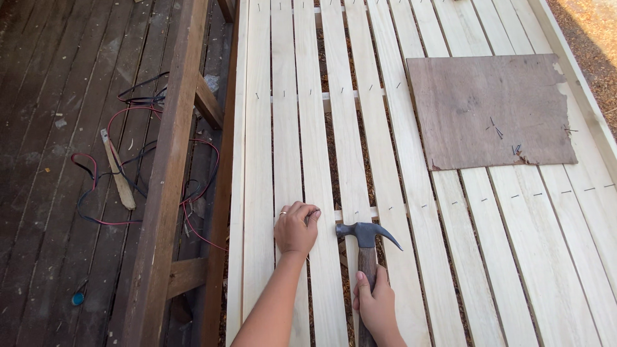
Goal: The person hammers nails into a slatted wooden frame outdoors, holding a claw hammer in one hand and positioning nails with the other. They work along the slats, driving nails one at a time and steadying the frame with their free hand.
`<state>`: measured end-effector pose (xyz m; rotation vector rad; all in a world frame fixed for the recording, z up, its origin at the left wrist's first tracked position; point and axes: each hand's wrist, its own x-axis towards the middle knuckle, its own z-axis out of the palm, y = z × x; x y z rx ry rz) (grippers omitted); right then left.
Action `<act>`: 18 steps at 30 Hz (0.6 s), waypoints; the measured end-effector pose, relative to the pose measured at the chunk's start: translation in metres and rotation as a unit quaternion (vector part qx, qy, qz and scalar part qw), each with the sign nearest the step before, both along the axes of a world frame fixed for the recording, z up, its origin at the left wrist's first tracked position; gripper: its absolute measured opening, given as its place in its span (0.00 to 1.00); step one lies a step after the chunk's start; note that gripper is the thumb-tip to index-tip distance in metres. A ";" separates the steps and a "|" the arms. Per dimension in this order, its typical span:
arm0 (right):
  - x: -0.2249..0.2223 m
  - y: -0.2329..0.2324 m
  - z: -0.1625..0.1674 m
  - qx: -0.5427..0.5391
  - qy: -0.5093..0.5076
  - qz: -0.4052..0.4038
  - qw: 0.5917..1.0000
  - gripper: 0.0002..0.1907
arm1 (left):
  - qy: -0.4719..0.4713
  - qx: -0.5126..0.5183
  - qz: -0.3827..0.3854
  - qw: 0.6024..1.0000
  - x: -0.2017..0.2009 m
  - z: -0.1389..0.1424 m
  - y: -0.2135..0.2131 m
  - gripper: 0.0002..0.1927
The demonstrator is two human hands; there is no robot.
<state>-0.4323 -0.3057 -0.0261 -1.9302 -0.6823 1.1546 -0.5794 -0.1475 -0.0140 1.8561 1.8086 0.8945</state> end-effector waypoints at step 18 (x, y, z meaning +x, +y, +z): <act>0.001 0.003 0.013 -0.015 0.071 -0.021 0.997 0.16 | 0.017 0.046 -0.035 0.998 -0.002 -0.008 -0.001 0.04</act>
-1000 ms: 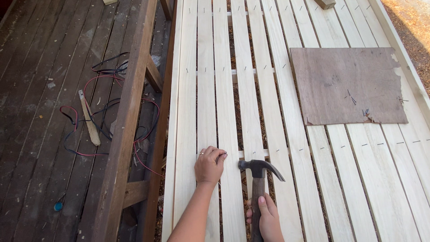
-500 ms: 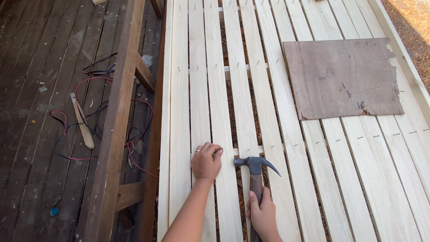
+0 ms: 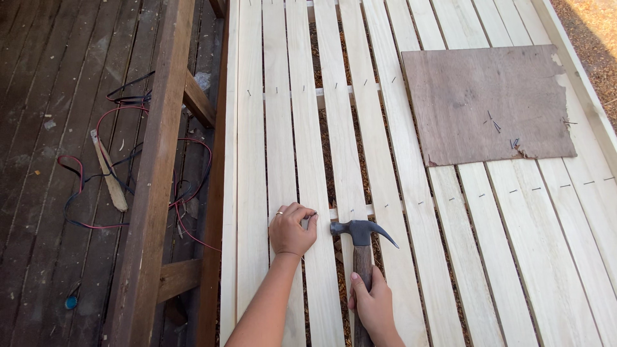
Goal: The person hammers nails into a slatted wooden frame outdoors, holding a claw hammer in one hand and positioning nails with the other. They work along the slats, driving nails one at a time and steadying the frame with their free hand.
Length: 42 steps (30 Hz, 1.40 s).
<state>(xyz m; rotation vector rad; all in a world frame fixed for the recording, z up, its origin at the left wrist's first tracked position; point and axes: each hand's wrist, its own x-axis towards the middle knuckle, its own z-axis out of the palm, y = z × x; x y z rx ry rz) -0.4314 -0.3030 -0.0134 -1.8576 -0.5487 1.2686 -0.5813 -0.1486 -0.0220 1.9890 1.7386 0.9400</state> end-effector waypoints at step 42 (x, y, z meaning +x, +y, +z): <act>-0.016 0.010 -0.009 0.009 -0.348 0.116 0.930 0.21 | 0.051 -0.054 0.015 0.997 -0.010 -0.012 -0.012 0.22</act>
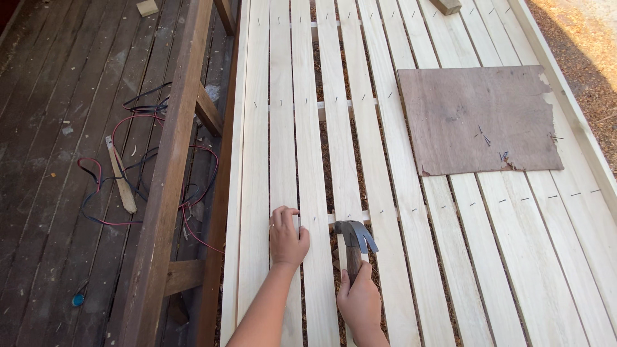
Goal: The person hammers nails into a slatted wooden frame outdoors, holding a claw hammer in one hand and positioning nails with the other. They work along the slats, driving nails one at a time and steadying the frame with their free hand.
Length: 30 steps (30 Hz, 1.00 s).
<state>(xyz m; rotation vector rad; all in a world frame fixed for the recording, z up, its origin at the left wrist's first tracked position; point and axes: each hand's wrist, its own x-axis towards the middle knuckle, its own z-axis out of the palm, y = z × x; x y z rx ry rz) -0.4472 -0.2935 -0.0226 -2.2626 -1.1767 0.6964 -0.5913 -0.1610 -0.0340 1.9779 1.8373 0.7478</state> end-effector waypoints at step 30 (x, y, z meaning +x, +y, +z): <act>-0.015 0.037 0.068 0.030 0.041 0.106 0.993 0.19 | 0.203 -0.178 0.039 0.962 0.023 0.018 -0.034 0.39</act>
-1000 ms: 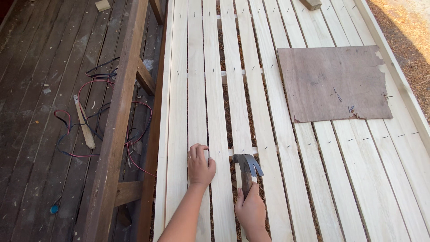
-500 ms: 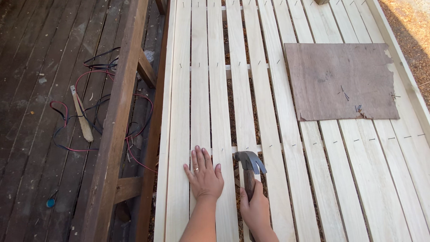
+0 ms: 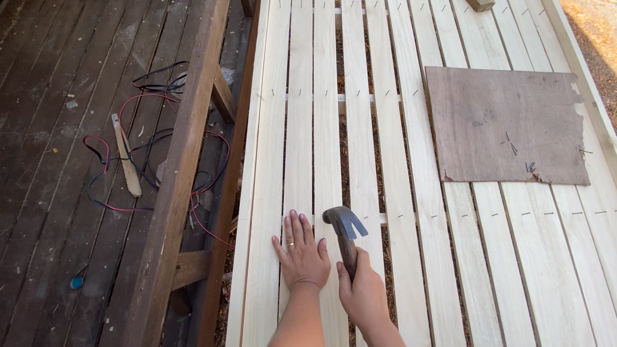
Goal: The person hammers nails into a slatted wooden frame outdoors, holding a claw hammer in one hand and positioning nails with the other. They work along the slats, driving nails one at a time and steadying the frame with their free hand.
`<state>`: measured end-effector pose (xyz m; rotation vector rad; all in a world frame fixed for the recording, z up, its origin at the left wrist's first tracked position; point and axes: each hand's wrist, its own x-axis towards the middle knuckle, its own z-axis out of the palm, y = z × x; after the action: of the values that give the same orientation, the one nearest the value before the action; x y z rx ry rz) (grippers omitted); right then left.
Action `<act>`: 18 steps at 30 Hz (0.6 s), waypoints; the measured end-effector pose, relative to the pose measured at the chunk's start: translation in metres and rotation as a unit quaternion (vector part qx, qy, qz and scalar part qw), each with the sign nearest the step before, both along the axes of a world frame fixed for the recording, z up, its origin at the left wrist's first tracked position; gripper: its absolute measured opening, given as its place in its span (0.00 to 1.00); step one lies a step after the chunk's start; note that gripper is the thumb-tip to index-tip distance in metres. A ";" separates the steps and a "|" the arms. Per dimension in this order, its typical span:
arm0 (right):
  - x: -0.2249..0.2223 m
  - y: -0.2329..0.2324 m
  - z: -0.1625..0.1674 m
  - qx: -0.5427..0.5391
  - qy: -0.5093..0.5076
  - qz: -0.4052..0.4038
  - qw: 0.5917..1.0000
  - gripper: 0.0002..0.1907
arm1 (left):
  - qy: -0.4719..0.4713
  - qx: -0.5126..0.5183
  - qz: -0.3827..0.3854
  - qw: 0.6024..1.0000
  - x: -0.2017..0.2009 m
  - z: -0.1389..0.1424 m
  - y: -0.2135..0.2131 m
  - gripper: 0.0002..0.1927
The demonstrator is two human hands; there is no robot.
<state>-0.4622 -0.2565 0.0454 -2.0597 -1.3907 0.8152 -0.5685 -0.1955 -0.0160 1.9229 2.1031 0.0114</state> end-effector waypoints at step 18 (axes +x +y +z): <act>0.023 -0.009 -0.047 0.065 0.024 -0.145 0.987 0.22 | -0.006 -0.064 0.001 0.998 -0.002 0.029 0.001 0.40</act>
<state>-0.4390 -0.2652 -0.0015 -2.0629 -1.0559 0.6288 -0.5704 -0.1945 0.0135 1.8416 2.0440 -0.1085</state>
